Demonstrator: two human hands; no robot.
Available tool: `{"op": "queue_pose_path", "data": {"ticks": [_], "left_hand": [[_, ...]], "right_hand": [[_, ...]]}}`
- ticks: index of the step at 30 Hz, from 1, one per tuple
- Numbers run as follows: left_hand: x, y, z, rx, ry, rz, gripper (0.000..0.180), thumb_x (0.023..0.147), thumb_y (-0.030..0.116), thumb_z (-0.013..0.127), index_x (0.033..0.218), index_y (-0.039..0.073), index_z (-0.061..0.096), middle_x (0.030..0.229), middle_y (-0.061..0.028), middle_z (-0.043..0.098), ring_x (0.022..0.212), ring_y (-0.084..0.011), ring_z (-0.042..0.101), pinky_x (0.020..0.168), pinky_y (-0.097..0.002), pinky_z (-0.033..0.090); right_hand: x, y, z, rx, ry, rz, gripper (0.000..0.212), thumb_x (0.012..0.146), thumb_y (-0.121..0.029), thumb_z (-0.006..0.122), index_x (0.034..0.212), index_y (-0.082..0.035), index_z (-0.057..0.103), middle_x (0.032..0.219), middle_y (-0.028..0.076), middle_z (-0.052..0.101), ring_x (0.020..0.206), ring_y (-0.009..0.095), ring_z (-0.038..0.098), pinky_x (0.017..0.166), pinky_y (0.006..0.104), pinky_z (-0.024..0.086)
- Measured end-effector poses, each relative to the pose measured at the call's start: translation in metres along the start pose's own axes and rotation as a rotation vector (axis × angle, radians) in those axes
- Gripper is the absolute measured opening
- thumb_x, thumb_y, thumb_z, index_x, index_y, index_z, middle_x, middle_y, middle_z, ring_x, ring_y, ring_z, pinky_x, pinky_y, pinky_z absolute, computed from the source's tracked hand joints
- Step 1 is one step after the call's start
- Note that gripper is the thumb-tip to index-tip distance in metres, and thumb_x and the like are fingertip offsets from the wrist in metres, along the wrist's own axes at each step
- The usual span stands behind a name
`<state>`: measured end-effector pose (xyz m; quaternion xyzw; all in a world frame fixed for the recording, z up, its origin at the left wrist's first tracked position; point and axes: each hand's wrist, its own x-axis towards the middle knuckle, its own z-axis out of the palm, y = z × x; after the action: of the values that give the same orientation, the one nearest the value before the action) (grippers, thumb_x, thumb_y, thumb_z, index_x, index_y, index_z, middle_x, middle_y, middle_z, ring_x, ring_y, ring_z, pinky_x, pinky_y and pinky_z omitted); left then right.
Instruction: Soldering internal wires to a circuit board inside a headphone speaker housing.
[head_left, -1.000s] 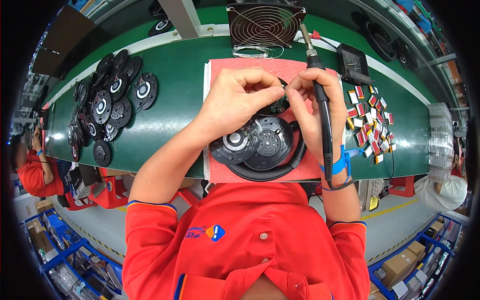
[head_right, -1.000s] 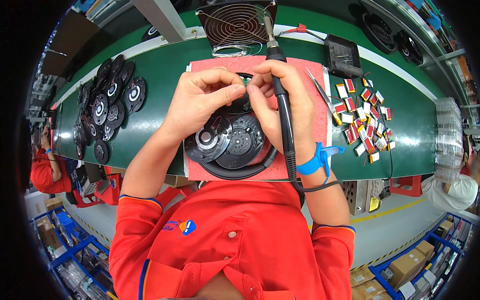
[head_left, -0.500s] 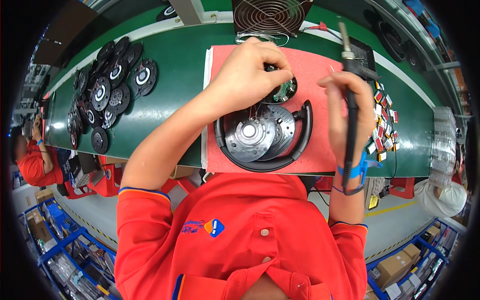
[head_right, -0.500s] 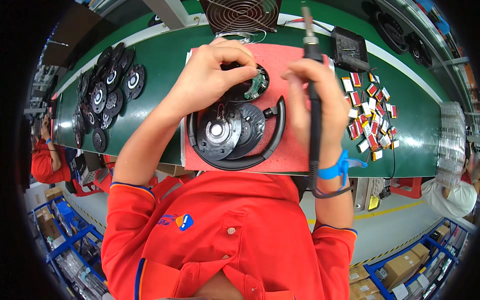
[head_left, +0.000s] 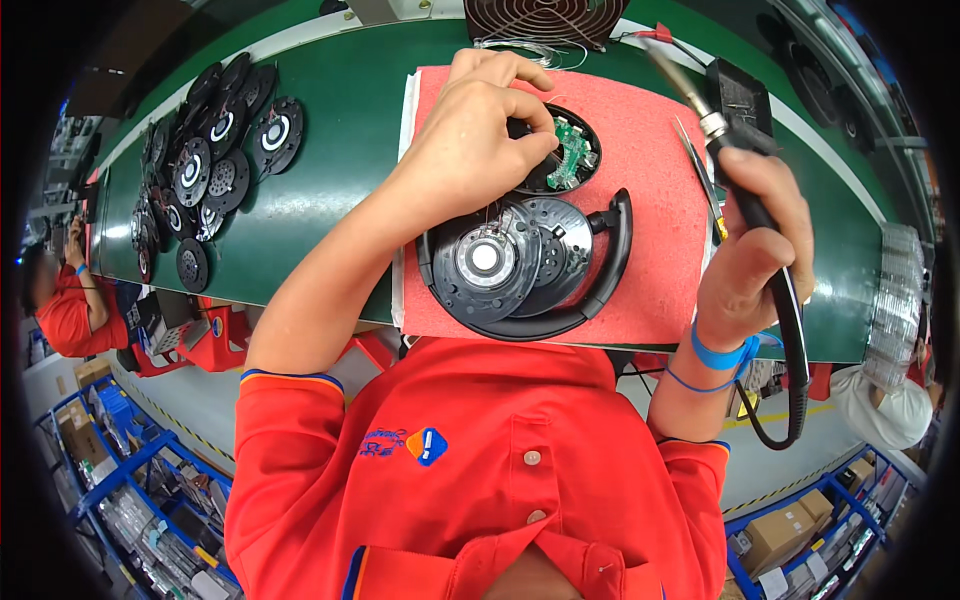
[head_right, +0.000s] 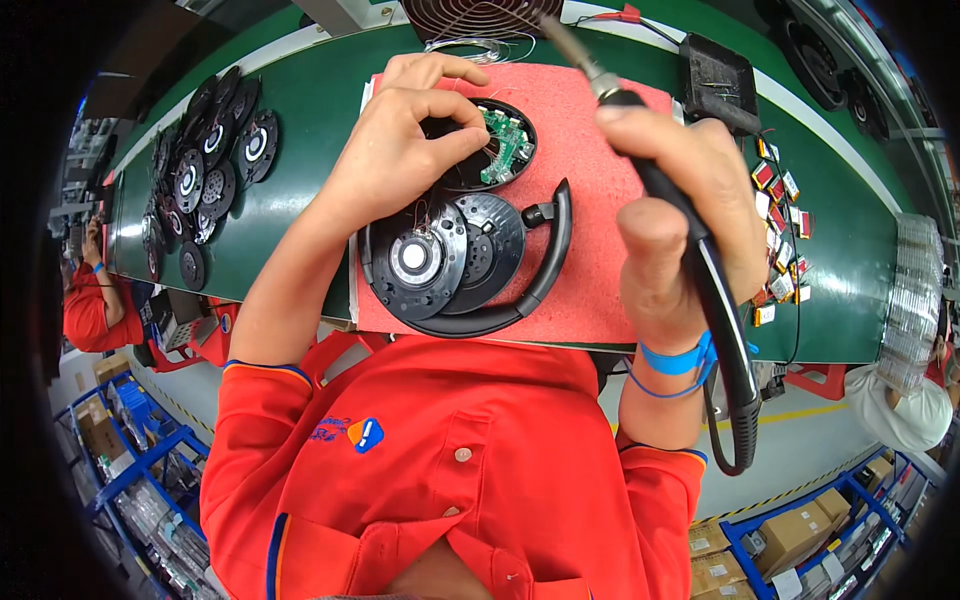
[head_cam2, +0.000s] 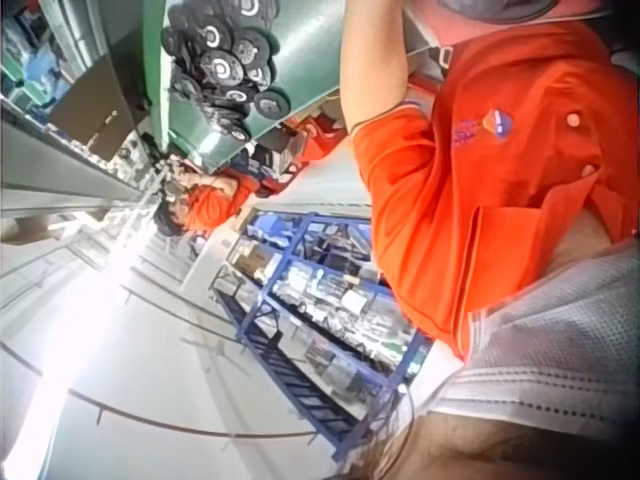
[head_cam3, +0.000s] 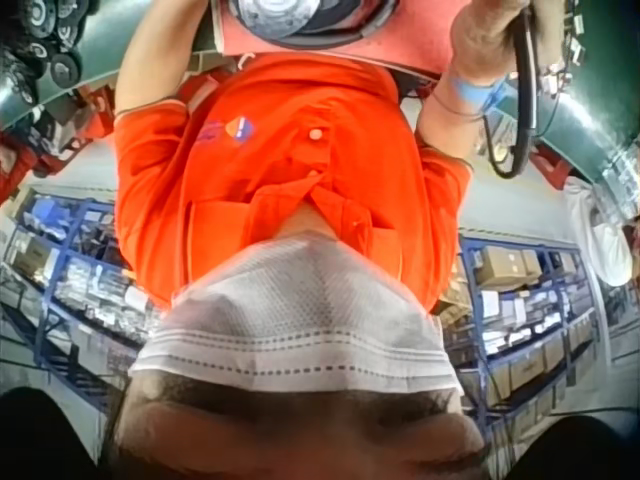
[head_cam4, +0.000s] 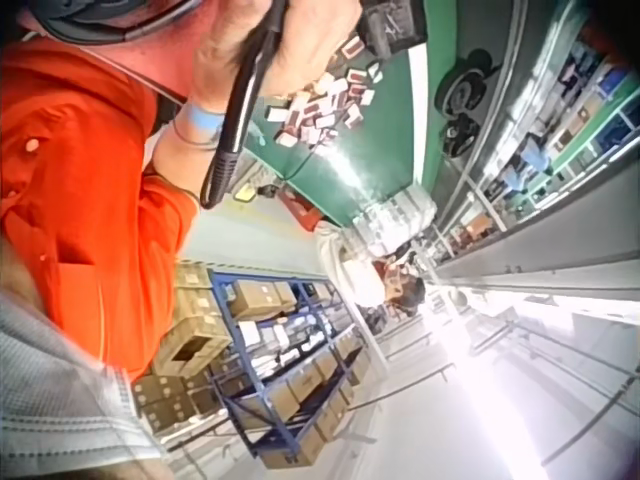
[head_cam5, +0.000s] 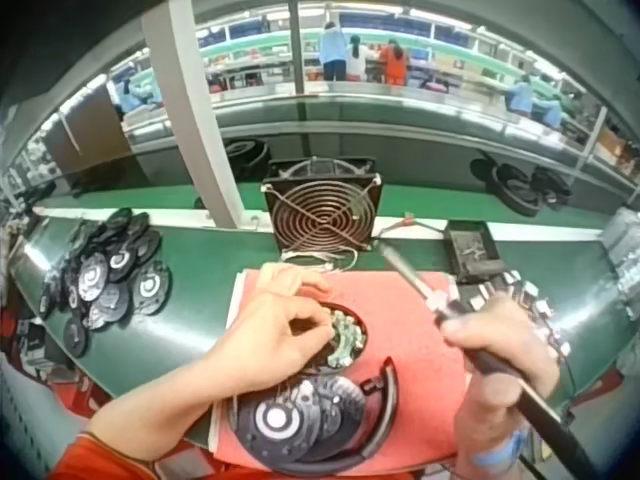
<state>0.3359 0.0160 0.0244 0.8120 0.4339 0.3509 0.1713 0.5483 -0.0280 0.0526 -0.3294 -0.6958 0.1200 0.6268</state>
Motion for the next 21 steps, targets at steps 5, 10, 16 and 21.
{"op": "queue_pose_path", "data": {"ticks": [5,10,16,21], "left_hand": [[0.002,-0.005,-0.003,-0.186,-0.114,-0.157,0.01,0.069,0.011,0.066,0.074,0.004,0.07,0.105,-0.0079,0.062,0.11,-0.0287,0.046,0.096,-0.0356,0.038],[0.001,-0.006,-0.003,-0.183,-0.158,-0.131,0.01,0.074,0.012,0.068,0.075,0.002,0.067,0.108,-0.0066,0.062,0.109,-0.0228,0.049,0.096,-0.0346,0.034],[0.001,-0.005,-0.004,-0.214,-0.184,-0.174,0.011,0.073,0.012,0.069,0.076,0.002,0.069,0.107,-0.0073,0.062,0.107,-0.0223,0.049,0.095,-0.0342,0.034],[0.001,-0.004,-0.005,-0.209,-0.185,-0.17,0.011,0.073,0.012,0.069,0.076,0.002,0.069,0.107,-0.0074,0.062,0.106,-0.0222,0.05,0.095,-0.0341,0.035]], "right_hand": [[-0.009,0.005,0.001,0.013,-0.077,-0.035,0.043,0.092,-0.038,0.051,0.082,0.002,0.065,0.066,0.007,0.059,0.054,0.015,0.045,0.05,0.0269,0.033],[-0.011,0.002,-0.002,0.055,-0.121,0.052,0.032,0.09,-0.02,0.051,0.069,0.001,0.062,0.057,0.006,0.057,0.048,0.015,0.043,0.046,0.0279,0.033],[-0.009,0.002,0.002,0.029,-0.208,0.079,0.023,0.086,-0.013,0.055,0.069,0.0,0.063,0.062,0.007,0.062,0.047,0.016,0.046,0.046,0.0276,0.035],[-0.008,0.001,0.004,-0.012,-0.24,0.105,0.02,0.084,-0.01,0.056,0.068,0.0,0.063,0.062,0.006,0.063,0.047,0.015,0.048,0.045,0.0272,0.037]]}}
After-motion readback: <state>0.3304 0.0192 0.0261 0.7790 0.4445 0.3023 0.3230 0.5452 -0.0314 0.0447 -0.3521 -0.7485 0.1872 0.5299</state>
